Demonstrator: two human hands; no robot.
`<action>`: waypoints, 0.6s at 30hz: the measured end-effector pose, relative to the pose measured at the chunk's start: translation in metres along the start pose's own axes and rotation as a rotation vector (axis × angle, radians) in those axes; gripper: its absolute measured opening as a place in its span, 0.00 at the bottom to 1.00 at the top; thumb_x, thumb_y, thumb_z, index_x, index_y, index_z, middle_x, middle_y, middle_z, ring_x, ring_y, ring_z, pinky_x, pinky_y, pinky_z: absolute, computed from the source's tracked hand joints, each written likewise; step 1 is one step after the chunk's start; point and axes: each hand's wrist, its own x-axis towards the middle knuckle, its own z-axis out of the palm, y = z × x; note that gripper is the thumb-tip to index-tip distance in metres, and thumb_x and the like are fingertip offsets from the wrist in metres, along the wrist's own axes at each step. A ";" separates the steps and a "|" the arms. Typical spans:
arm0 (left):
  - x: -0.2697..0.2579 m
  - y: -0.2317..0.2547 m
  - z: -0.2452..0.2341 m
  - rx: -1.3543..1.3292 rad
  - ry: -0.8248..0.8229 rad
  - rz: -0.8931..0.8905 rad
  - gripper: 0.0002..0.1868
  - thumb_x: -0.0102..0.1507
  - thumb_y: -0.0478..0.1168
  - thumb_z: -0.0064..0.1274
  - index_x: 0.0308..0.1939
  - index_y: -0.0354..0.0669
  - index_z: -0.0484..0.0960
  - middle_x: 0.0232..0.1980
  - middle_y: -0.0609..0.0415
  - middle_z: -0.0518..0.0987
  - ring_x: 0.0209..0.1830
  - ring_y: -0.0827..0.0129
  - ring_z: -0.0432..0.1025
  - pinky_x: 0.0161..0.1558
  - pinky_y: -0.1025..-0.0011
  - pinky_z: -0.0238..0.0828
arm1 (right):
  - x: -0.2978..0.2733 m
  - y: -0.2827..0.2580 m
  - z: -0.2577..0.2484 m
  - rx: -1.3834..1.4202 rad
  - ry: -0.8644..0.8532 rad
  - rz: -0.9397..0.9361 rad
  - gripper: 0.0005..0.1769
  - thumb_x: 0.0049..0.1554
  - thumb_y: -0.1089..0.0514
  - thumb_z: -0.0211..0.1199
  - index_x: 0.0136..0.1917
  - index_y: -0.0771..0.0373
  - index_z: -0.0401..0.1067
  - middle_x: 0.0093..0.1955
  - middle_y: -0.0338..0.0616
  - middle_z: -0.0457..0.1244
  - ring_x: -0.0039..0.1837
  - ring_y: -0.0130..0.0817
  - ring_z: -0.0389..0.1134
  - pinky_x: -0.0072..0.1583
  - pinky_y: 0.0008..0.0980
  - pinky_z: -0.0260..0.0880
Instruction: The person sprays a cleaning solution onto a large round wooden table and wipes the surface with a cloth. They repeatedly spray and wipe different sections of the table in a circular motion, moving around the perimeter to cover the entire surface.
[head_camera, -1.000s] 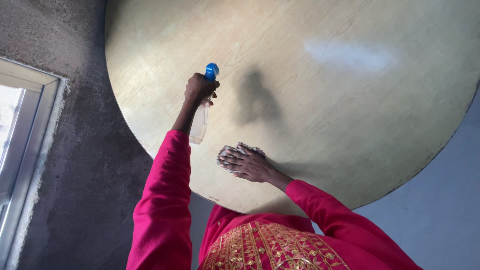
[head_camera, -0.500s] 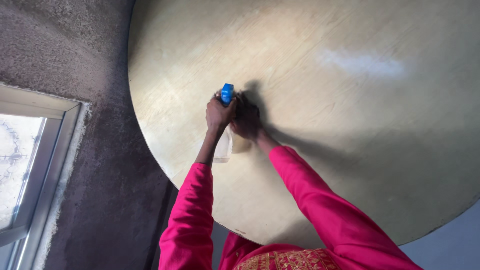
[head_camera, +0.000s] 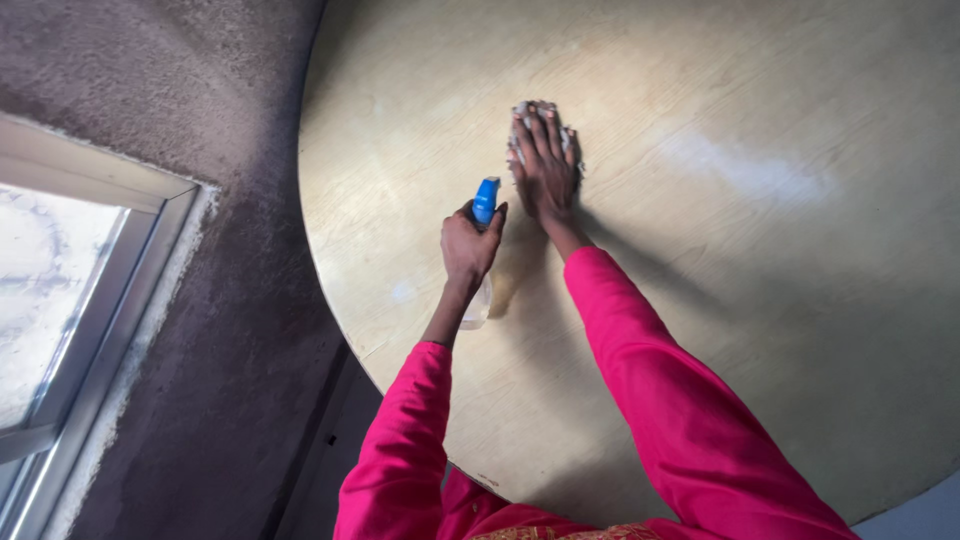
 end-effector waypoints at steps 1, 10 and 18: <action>-0.004 -0.001 0.003 0.052 0.025 0.073 0.22 0.60 0.56 0.62 0.36 0.37 0.86 0.20 0.50 0.80 0.17 0.66 0.74 0.28 0.64 0.73 | -0.009 0.009 -0.006 -0.021 0.011 0.039 0.34 0.68 0.45 0.50 0.84 0.50 0.52 0.87 0.43 0.45 0.87 0.47 0.39 0.81 0.60 0.32; -0.085 -0.014 0.010 -0.217 -0.042 -0.117 0.27 0.60 0.60 0.58 0.35 0.35 0.83 0.20 0.51 0.80 0.14 0.67 0.74 0.24 0.65 0.75 | -0.159 0.083 -0.089 -0.116 0.090 0.261 0.32 0.71 0.45 0.47 0.85 0.53 0.51 0.87 0.46 0.45 0.87 0.50 0.39 0.81 0.59 0.33; -0.147 -0.015 0.023 -0.060 0.099 0.139 0.25 0.65 0.59 0.56 0.36 0.37 0.83 0.20 0.47 0.78 0.18 0.64 0.74 0.30 0.63 0.71 | -0.338 0.061 -0.134 -0.117 0.075 0.239 0.33 0.69 0.47 0.48 0.83 0.56 0.54 0.85 0.49 0.48 0.87 0.52 0.42 0.81 0.59 0.35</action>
